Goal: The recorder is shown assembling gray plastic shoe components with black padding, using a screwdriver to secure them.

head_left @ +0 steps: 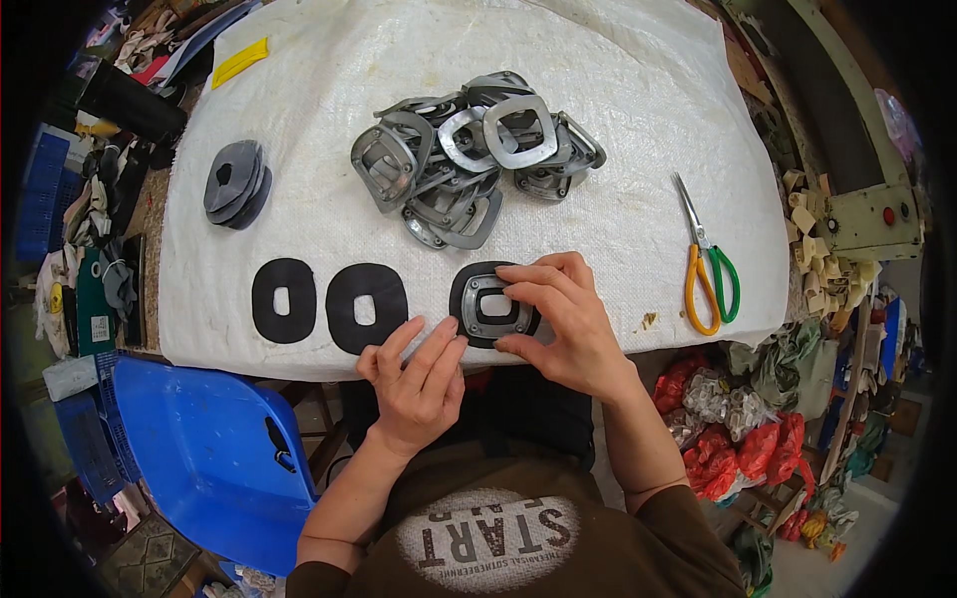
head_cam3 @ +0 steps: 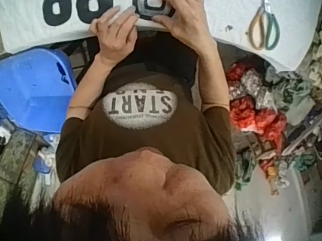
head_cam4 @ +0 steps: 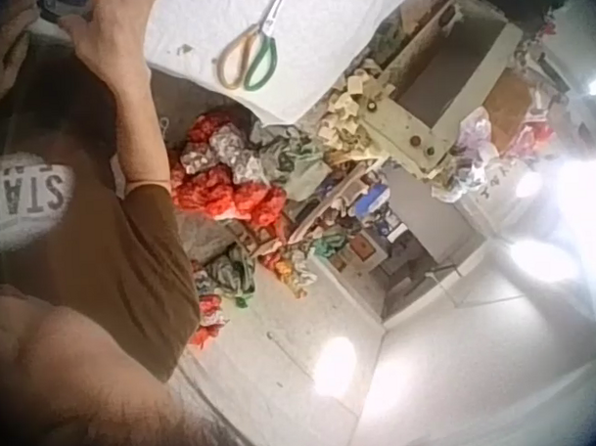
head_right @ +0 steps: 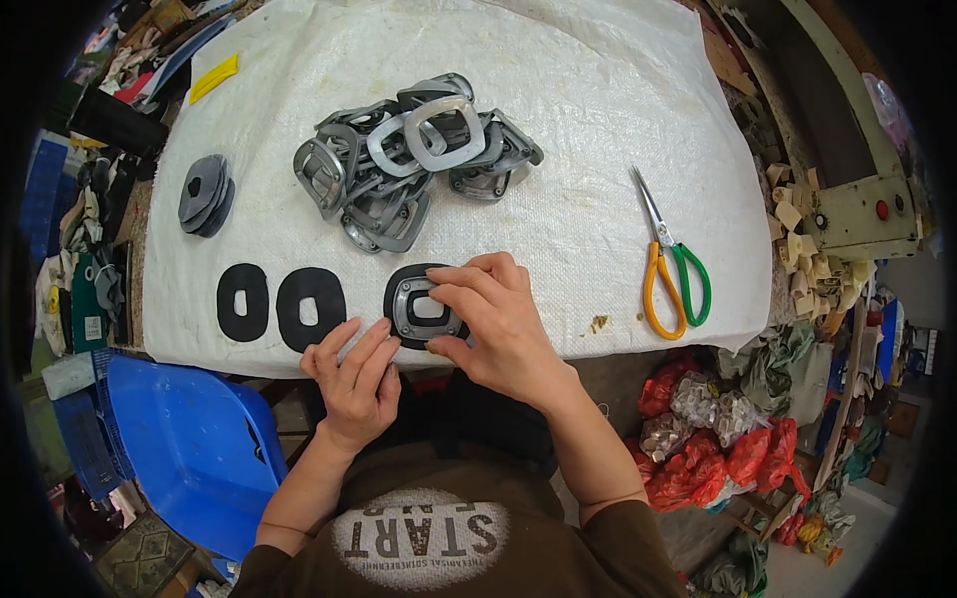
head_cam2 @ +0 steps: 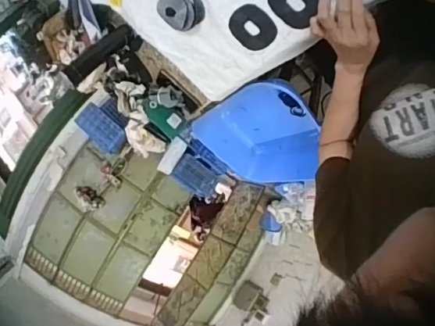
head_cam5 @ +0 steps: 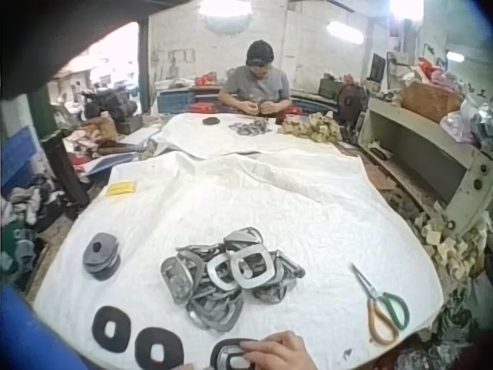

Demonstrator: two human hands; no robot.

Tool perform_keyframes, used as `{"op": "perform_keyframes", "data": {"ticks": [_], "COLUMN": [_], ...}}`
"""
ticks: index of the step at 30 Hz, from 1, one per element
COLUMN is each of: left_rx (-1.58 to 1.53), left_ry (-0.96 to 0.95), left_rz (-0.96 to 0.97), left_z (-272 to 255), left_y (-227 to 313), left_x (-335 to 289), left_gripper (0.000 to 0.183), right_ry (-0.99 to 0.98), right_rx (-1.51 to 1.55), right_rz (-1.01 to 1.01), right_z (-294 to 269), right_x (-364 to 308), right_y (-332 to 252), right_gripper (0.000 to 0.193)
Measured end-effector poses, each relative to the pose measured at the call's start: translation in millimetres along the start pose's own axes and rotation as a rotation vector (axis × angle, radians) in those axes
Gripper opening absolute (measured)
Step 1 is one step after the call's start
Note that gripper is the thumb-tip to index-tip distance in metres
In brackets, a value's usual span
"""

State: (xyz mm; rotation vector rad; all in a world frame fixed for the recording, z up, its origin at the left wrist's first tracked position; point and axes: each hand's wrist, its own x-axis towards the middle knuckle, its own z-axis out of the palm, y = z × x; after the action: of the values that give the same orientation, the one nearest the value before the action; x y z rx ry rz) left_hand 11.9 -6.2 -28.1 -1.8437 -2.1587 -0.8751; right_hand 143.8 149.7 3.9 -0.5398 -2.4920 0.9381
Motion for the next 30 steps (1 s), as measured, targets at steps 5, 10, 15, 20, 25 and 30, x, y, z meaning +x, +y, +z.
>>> {"op": "perform_keyframes", "data": {"ticks": [5, 10, 15, 20, 25, 30], "left_rx": [-0.001, -0.016, -0.021, -0.025, -0.038, -0.045], "left_ry": [0.004, 0.006, 0.016, 0.017, 0.024, 0.026], "left_rz": [-0.003, -0.012, -0.017, 0.004, 0.002, -0.003], "left_z": [0, 0, 1, 1, 1, 1], "left_y": [0, 0, 0, -2, -2, -2], "left_x": [0, 0, -1, -1, -2, -1], "left_gripper": [0.025, 0.026, 0.026, 0.031, 0.032, 0.031], "right_ry": [-0.001, -0.001, 0.013, 0.013, -0.003, -0.026], "right_rx": [0.003, -0.004, -0.018, -0.040, -0.047, -0.097], "right_rz": [0.002, 0.002, 0.014, 0.022, 0.022, 0.023], "right_z": [1, 0, -1, -1, -2, -4], "right_x": [0, 0, 3, 3, 5, 7], "right_y": [0, 0, -6, -7, -7, -9], "right_gripper": [0.049, 0.048, 0.049, 0.049, 0.049, 0.049]}}
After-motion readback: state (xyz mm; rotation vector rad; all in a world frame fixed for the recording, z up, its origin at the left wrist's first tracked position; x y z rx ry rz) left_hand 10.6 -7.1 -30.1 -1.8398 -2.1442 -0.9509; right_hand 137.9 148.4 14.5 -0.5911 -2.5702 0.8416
